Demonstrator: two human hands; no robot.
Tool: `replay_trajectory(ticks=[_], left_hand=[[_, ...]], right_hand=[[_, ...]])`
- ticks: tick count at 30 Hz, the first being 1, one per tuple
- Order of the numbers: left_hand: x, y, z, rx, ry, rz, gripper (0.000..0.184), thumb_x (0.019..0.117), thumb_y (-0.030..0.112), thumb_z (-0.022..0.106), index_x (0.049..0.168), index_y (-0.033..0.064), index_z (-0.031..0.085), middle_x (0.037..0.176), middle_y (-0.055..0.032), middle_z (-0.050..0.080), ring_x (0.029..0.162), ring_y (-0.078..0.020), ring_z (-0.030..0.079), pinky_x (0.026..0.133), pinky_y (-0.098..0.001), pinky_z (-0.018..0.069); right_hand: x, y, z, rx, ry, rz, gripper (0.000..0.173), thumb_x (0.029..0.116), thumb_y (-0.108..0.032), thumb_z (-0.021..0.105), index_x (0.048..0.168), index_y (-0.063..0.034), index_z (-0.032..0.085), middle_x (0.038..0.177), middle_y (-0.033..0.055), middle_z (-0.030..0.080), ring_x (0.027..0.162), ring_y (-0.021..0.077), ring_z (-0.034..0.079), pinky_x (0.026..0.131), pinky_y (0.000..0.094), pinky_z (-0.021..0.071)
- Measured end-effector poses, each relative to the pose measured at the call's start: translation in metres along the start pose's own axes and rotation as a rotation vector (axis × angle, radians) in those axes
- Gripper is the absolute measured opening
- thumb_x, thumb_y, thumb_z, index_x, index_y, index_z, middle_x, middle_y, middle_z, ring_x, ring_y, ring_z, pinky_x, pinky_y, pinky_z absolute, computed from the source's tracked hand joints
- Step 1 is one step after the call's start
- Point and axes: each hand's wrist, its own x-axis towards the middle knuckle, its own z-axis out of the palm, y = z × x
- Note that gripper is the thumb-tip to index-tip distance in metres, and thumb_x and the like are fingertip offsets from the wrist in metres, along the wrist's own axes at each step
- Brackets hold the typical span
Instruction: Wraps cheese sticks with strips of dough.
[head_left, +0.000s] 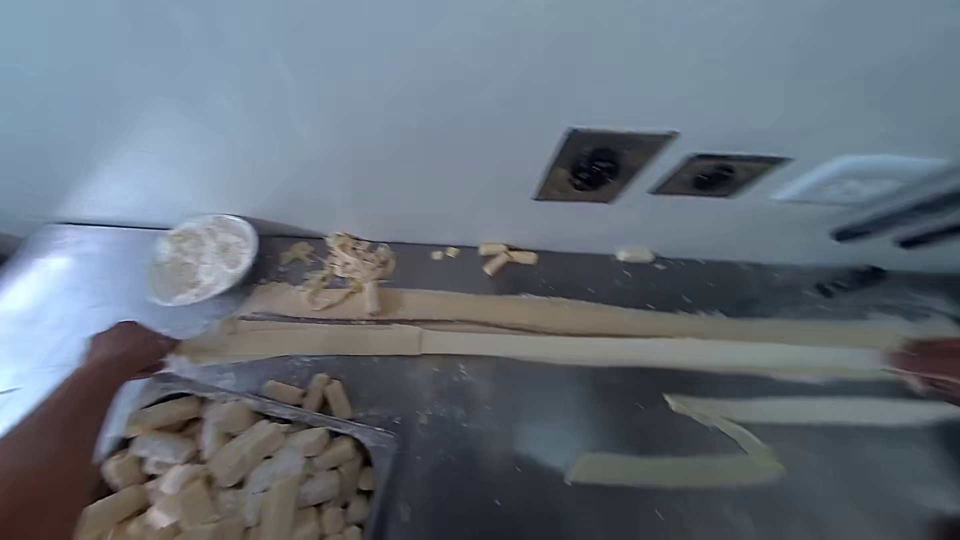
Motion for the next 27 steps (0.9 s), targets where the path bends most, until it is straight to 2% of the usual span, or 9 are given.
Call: replay_trajectory(ticks=[4, 7, 9, 12, 14, 16, 20, 24, 27], left_hand=[[-0.028, 0.036, -0.005, -0.25, 0.017, 0.142, 0.049, 0.1098, 0.026, 0.048, 0.137, -0.0141, 0.048, 0.13, -0.0386, 0.054, 0.113, -0.0463, 0.058, 0.098, -0.06, 0.0439], [-0.128, 0.102, -0.012, -0.268, 0.247, 0.472, 0.036, 0.1023, 0.02, 0.063, 0.122, -0.01, 0.063, 0.112, -0.0359, 0.065, 0.107, -0.0528, 0.063, 0.095, -0.071, 0.0438], [-0.207, 0.145, 0.014, -0.241, 0.279, 0.714, 0.019, 0.095, 0.015, 0.073, 0.105, -0.0018, 0.072, 0.091, -0.023, 0.071, 0.085, -0.0401, 0.069, 0.08, -0.065, 0.0524], [-0.326, 0.209, 0.099, -0.225, -0.029, 0.904, 0.015, 0.0933, 0.019, 0.075, 0.1, 0.0057, 0.076, 0.092, -0.0114, 0.074, 0.084, -0.0253, 0.072, 0.08, -0.0507, 0.0586], [-0.378, 0.242, 0.165, -0.201, -0.257, 0.856, 0.038, 0.096, 0.03, 0.071, 0.118, -0.0008, 0.071, 0.113, -0.0206, 0.071, 0.104, -0.0324, 0.07, 0.096, -0.0498, 0.0544], [-0.402, 0.259, 0.224, -0.205, -0.256, 0.768, 0.05, 0.0943, 0.033, 0.071, 0.127, -0.0038, 0.066, 0.124, -0.0271, 0.063, 0.114, -0.0393, 0.064, 0.102, -0.0516, 0.0499], [-0.424, 0.268, 0.286, -0.371, 0.066, 0.775, 0.022, 0.0903, 0.013, 0.07, 0.1, -0.0057, 0.073, 0.103, -0.0256, 0.068, 0.095, -0.0373, 0.069, 0.088, -0.0497, 0.0562], [-0.473, 0.281, 0.265, -0.656, 0.058, 0.744, 0.018, 0.09, 0.012, 0.068, 0.1, -0.0023, 0.073, 0.096, -0.0116, 0.075, 0.083, -0.0173, 0.073, 0.079, -0.0348, 0.0611], [-0.514, 0.287, 0.243, -1.045, 0.075, 0.793, 0.009, 0.0855, 0.011, 0.069, 0.092, 0.0043, 0.069, 0.08, 0.0021, 0.072, 0.069, -0.0053, 0.069, 0.065, -0.0241, 0.0604]], right_hand=[[0.025, 0.01, 0.028, -0.272, -0.194, 0.02, 0.016, 0.1023, -0.006, 0.06, 0.095, 0.006, 0.067, 0.078, 0.0096, 0.057, 0.069, 0.0145, 0.048, 0.069, 0.0349, 0.0428], [0.048, 0.019, 0.06, -0.231, -0.369, -0.15, 0.012, 0.099, -0.008, 0.066, 0.094, 0.0024, 0.069, 0.077, 0.0066, 0.061, 0.071, 0.0135, 0.055, 0.072, 0.0346, 0.048], [0.059, 0.029, 0.08, -0.216, -0.445, -0.207, 0.012, 0.0989, -0.007, 0.067, 0.102, 0.0039, 0.07, 0.085, 0.0106, 0.067, 0.079, 0.017, 0.061, 0.079, 0.0378, 0.0522], [0.068, 0.037, 0.096, -0.289, -0.47, -0.254, 0.013, 0.0988, -0.01, 0.069, 0.101, 0.0023, 0.071, 0.084, 0.0111, 0.065, 0.077, 0.0187, 0.059, 0.076, 0.0395, 0.05], [0.07, 0.05, 0.102, -0.327, -0.451, -0.313, 0.017, 0.0978, -0.016, 0.071, 0.103, 0.0007, 0.071, 0.085, 0.0131, 0.065, 0.079, 0.0233, 0.061, 0.077, 0.0451, 0.0506], [0.063, 0.057, 0.101, -0.361, -0.372, -0.393, 0.025, 0.0954, -0.02, 0.074, 0.111, -0.0009, 0.071, 0.099, 0.0169, 0.069, 0.093, 0.031, 0.066, 0.087, 0.0536, 0.0529], [0.029, 0.072, 0.102, -0.237, -0.266, -0.683, 0.022, 0.0951, -0.014, 0.072, 0.113, -0.0008, 0.072, 0.112, 0.0182, 0.069, 0.107, 0.0326, 0.067, 0.097, 0.0511, 0.0542], [-0.019, 0.06, 0.129, -0.07, -0.794, -0.898, 0.043, 0.1006, -0.018, 0.064, 0.141, -0.003, 0.061, 0.143, 0.0178, 0.06, 0.137, 0.0292, 0.053, 0.118, 0.0455, 0.0389], [-0.041, 0.04, 0.124, 0.071, -1.038, -0.953, 0.039, 0.0992, -0.016, 0.067, 0.133, 0.0025, 0.063, 0.125, 0.0186, 0.068, 0.114, 0.0229, 0.066, 0.102, 0.0394, 0.0504]])
